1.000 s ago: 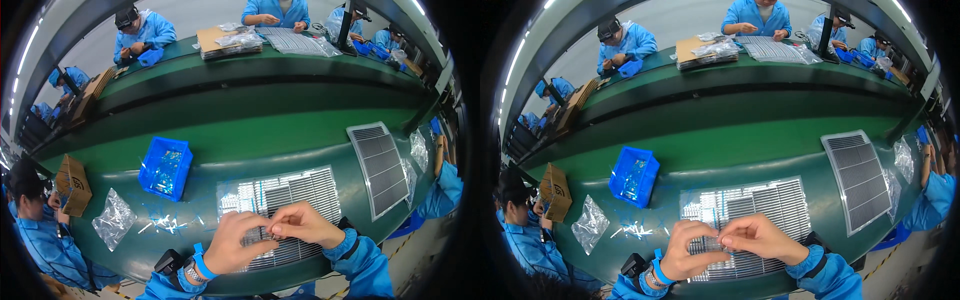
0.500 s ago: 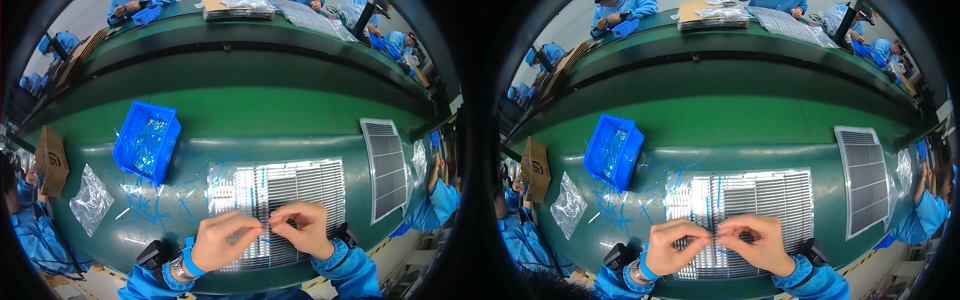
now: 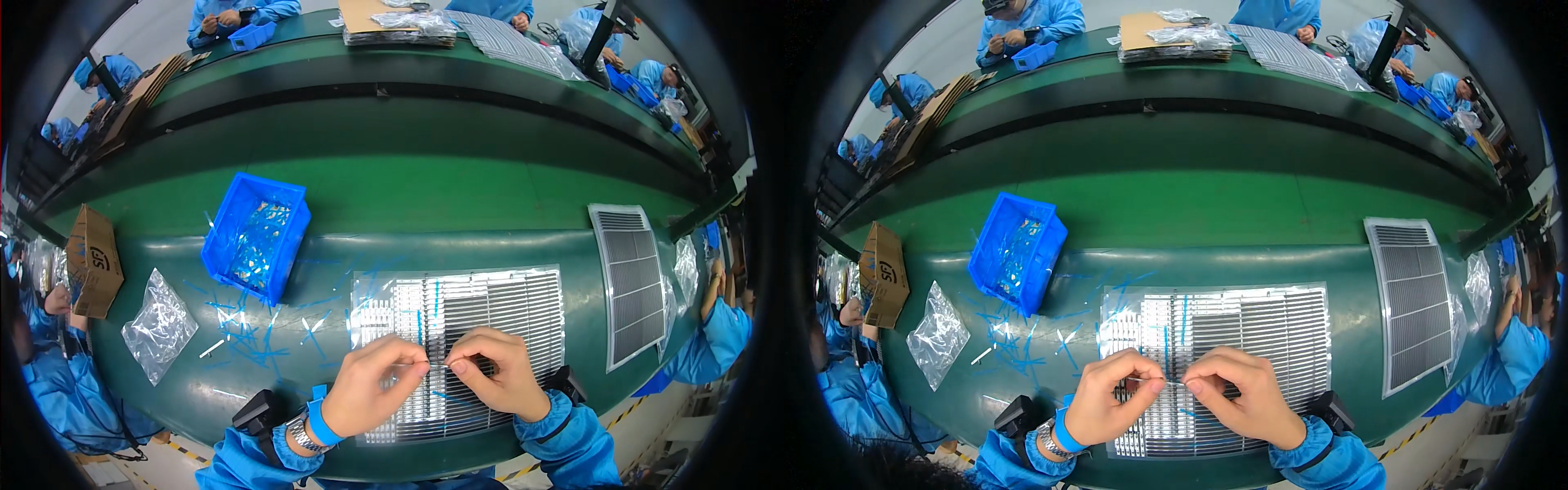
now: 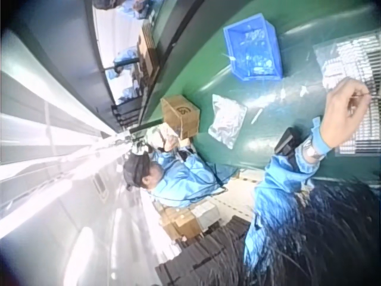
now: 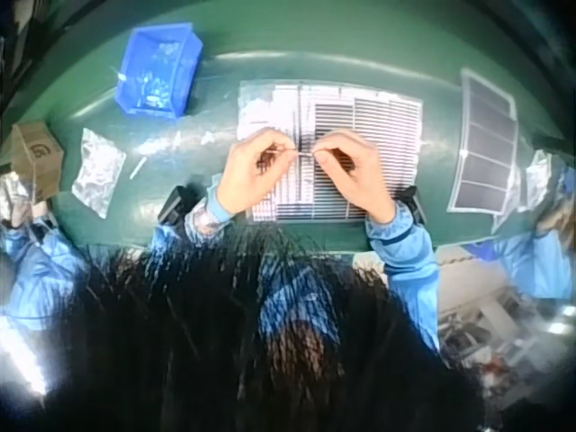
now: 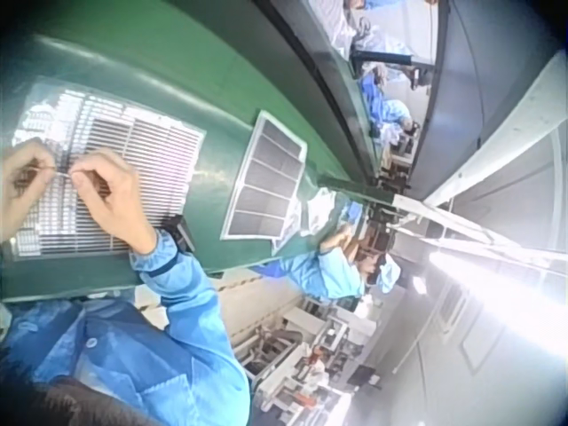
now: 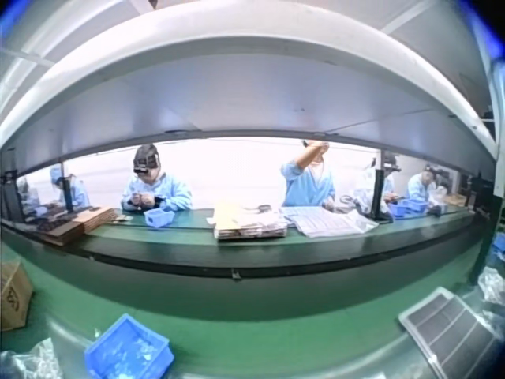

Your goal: Manually assemble small electronic components onto a grid-like panel at a manufacturing workstation.

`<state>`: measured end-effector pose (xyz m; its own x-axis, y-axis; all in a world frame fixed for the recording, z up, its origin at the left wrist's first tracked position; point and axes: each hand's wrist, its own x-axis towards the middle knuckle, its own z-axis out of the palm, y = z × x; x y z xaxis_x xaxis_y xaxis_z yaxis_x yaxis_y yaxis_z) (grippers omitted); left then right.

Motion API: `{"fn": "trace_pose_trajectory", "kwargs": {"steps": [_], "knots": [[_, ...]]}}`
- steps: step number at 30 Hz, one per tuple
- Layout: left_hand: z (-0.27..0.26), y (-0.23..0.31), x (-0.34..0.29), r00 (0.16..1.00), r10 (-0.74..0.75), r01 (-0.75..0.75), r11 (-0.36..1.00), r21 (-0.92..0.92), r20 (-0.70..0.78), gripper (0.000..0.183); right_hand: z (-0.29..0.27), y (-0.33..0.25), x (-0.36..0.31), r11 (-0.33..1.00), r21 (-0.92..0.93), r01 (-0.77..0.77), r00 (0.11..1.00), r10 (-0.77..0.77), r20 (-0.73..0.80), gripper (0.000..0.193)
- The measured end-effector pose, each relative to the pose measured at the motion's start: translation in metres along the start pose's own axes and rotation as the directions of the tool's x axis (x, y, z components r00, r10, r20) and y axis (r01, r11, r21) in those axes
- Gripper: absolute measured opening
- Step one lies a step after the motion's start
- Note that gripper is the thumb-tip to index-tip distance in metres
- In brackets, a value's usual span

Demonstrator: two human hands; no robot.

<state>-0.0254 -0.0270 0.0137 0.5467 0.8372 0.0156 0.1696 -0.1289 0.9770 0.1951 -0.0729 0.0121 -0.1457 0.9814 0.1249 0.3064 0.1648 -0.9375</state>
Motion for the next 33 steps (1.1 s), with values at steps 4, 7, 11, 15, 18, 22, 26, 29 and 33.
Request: {"fn": "trace_pose_trajectory", "kwargs": {"steps": [4, 7, 11, 15, 18, 22, 26, 29, 33], "knots": [[-0.001, -0.001, 0.001, 1.0, 0.004, -0.004, 1.0, 0.019, 0.018, 0.012, 0.001, 0.001, 0.002, 0.999, -0.033, 0.009, 1.0, -0.008, 0.018, 0.007], [-0.002, 0.001, 0.001, 0.999, 0.002, -0.002, 1.0, -0.003, 0.05, 0.013, -0.001, 0.002, 0.001, 1.0, -0.017, 0.015, 0.999, -0.014, 0.047, 0.006], [-0.006, -0.003, 0.002, 0.987, -0.03, 0.03, 1.0, -0.001, 0.156, 0.011, 0.003, 0.006, -0.001, 0.954, 0.275, -0.121, 0.991, 0.101, 0.086, 0.004], [-0.001, -0.01, 0.001, 0.975, 0.164, -0.132, 0.97, -0.207, 0.15, 0.01, 0.001, 0.008, -0.002, 0.967, 0.194, -0.166, 0.983, 0.148, 0.107, 0.004], [-0.004, -0.01, 0.003, 0.965, 0.226, -0.185, 0.946, -0.265, 0.133, 0.008, 0.002, 0.002, 0.0, 0.99, 0.078, -0.114, 0.988, 0.105, 0.114, 0.004], [-0.007, -0.006, -0.003, 0.971, 0.076, 0.016, 0.926, -0.376, 0.227, 0.003, 0.0, 0.001, 0.001, 0.999, -0.005, -0.046, 0.985, 0.046, 0.164, 0.007], [-0.01, -0.007, -0.005, 0.996, 0.027, 0.002, 0.952, -0.307, 0.089, 0.003, -0.008, -0.009, -0.001, 0.991, -0.092, 0.097, 0.991, -0.104, -0.081, 0.025], [-0.014, -0.01, -0.002, 0.996, 0.024, -0.005, 0.979, -0.204, 0.091, 0.003, -0.01, -0.011, -0.001, 0.978, -0.165, 0.129, 0.983, -0.148, -0.107, 0.027], [-0.016, -0.005, -0.004, 0.994, 0.011, 0.006, 0.988, -0.154, 0.11, 0.004, -0.006, -0.008, -0.001, 0.936, -0.255, 0.242, 0.956, -0.275, -0.1, 0.026]]}}
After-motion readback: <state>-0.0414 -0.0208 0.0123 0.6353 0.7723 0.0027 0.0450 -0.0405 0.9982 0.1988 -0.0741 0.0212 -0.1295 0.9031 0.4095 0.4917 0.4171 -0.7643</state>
